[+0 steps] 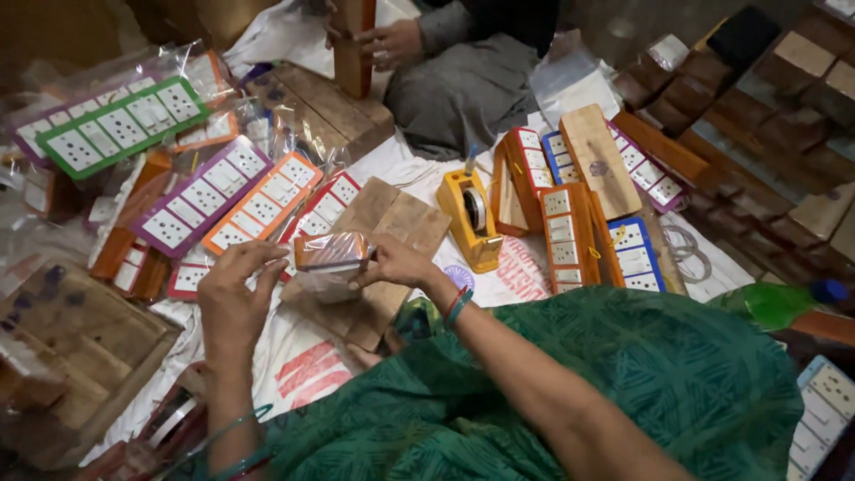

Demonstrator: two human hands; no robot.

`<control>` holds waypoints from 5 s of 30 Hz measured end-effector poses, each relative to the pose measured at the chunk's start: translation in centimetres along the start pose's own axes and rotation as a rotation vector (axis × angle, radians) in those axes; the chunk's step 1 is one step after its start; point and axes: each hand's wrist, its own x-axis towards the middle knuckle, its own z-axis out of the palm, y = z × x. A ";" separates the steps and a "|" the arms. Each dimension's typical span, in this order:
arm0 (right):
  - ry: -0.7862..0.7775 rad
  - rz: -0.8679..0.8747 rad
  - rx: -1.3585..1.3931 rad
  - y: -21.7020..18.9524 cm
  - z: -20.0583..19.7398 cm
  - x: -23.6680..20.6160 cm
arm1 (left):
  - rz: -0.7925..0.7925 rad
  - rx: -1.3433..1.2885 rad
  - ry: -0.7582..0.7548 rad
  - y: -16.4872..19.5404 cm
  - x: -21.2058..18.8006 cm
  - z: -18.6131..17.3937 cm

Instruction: The person sits on the floor and wraps wooden electrical socket boards in clear plastic film. They use a handheld tape dispenser to apply tape to seal the plastic around each board, then place the finished items into a pile.

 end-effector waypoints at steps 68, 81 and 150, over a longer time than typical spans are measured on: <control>0.492 -0.254 -0.254 1.4 7.4 -0.3 | -0.018 0.429 0.215 6.2 -1.3 7.3; 1.492 0.006 -0.780 5.1 -13.2 -4.3 | 0.111 0.201 -0.083 0.1 -1.2 3.1; 0.468 0.218 -0.111 -1.8 3.3 1.0 | 0.088 0.130 0.097 2.2 -0.1 3.5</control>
